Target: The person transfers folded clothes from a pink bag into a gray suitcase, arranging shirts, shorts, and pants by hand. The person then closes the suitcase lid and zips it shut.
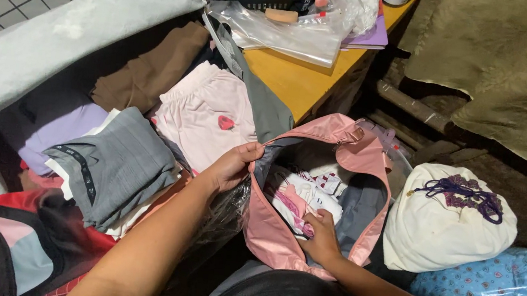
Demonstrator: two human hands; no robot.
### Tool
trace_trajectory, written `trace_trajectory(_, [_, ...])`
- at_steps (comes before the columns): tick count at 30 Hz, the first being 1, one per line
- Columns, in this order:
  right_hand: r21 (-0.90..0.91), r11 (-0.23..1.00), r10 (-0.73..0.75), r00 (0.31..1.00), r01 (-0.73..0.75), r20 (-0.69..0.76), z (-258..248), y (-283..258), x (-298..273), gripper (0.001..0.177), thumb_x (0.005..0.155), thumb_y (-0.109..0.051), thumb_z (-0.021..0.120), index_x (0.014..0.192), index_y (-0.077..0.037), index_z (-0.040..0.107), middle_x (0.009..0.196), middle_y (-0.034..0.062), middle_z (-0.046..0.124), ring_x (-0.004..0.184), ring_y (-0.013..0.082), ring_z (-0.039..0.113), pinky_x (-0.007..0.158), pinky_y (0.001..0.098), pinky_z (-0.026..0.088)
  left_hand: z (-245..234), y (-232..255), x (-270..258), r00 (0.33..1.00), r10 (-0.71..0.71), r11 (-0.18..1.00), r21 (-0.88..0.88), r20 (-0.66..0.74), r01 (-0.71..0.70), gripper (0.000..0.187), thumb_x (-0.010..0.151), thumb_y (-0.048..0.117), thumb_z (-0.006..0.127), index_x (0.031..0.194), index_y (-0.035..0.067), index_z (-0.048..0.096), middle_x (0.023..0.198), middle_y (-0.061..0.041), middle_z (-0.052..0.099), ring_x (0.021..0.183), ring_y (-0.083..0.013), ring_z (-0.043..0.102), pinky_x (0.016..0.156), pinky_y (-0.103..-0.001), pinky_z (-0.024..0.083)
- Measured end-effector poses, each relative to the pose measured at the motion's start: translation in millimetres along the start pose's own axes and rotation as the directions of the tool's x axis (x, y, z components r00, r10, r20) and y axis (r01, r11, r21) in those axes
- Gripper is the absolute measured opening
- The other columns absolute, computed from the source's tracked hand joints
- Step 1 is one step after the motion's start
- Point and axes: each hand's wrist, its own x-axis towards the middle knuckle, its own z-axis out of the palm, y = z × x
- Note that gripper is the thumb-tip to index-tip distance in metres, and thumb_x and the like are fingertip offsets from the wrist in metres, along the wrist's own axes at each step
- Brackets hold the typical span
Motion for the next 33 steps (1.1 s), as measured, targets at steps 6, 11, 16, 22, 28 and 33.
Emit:
trace_trajectory(6, [0.024, 0.999, -0.048, 0.992, 0.046, 0.115, 10, 4, -5, 0.04, 0.073, -0.018, 0.085, 0.108, -0.009, 0.068, 0.118, 0.0148, 0.073, 0.105, 0.0336, 0.069, 0.092, 0.0385, 0.055, 5, 3, -3, 1.0, -0.011, 1.0, 0.025, -0.009, 0.011, 0.01, 0.103, 0.018, 0.061, 0.097, 0.011, 0.063, 0.07, 0.01, 0.054, 0.055, -0.0009, 0.049, 0.056, -0.016, 0.044])
trace_trajectory(11, [0.059, 0.955, 0.273, 0.937, -0.292, 0.219, 7, -10, 17, 0.077, 0.065, -0.029, 0.091, 0.132, -0.014, 0.055, 0.114, 0.0118, 0.072, 0.105, 0.0291, 0.071, 0.091, 0.0364, 0.055, 6, 2, -4, 1.0, -0.014, 1.0, -0.001, 0.013, 0.014, 0.011, 0.104, 0.019, 0.06, 0.098, 0.01, 0.064, 0.069, 0.008, 0.054, 0.055, -0.0014, 0.048, 0.056, -0.017, 0.045])
trace_trajectory(16, [0.003, 0.893, 0.416, 0.828, -0.45, 0.376, 15, 10, 45, 0.088, 0.06, -0.04, 0.091, 0.136, -0.012, 0.057, 0.119, 0.0104, 0.072, 0.111, 0.0271, 0.071, 0.097, 0.0368, 0.054, 2, 2, -3, 1.0, -0.012, 0.999, 0.033, 0.006, 0.012, 0.01, 0.104, 0.018, 0.059, 0.1, 0.01, 0.063, 0.07, 0.008, 0.054, 0.057, -0.0016, 0.049, 0.058, -0.016, 0.045])
trace_trajectory(22, [-0.383, 0.919, 0.253, 0.886, -0.094, 0.389, 21, 29, 54, 0.097, 0.059, -0.058, 0.092, 0.136, -0.01, 0.058, 0.135, 0.0201, 0.056, 0.125, 0.0407, 0.052, 0.103, 0.0479, 0.043, 9, 5, -6, 1.0, -0.031, 1.0, 0.002, 0.002, 0.031, 0.013, 0.104, 0.018, 0.055, 0.102, 0.008, 0.063, 0.077, 0.006, 0.06, 0.061, -0.0024, 0.053, 0.062, -0.018, 0.048])
trace_trajectory(28, [-0.423, 0.833, 0.524, 0.754, -0.357, 0.396, 2, -50, 52, 0.098, 0.067, -0.063, 0.084, 0.139, -0.008, 0.048, 0.123, 0.0163, 0.066, 0.118, 0.0334, 0.062, 0.107, 0.0557, 0.036, 2, 1, -3, 0.999, -0.022, 1.0, -0.016, 0.033, 0.022, 0.013, 0.105, 0.017, 0.055, 0.102, 0.007, 0.062, 0.08, 0.006, 0.061, 0.064, -0.0027, 0.054, 0.064, -0.018, 0.049])
trace_trajectory(33, [-0.514, 0.857, 0.15, 0.939, 0.032, 0.309, 22, -44, 31, 0.039, 0.086, -0.024, 0.062, 0.122, -0.01, 0.062, 0.109, 0.0121, 0.066, 0.101, 0.0285, 0.067, 0.093, 0.0518, 0.039, 0, -1, -1, 0.999, -0.012, 1.0, 0.011, 0.047, 0.011, 0.011, 0.105, 0.017, 0.057, 0.102, 0.008, 0.062, 0.08, 0.007, 0.06, 0.065, -0.0023, 0.054, 0.065, -0.018, 0.048])
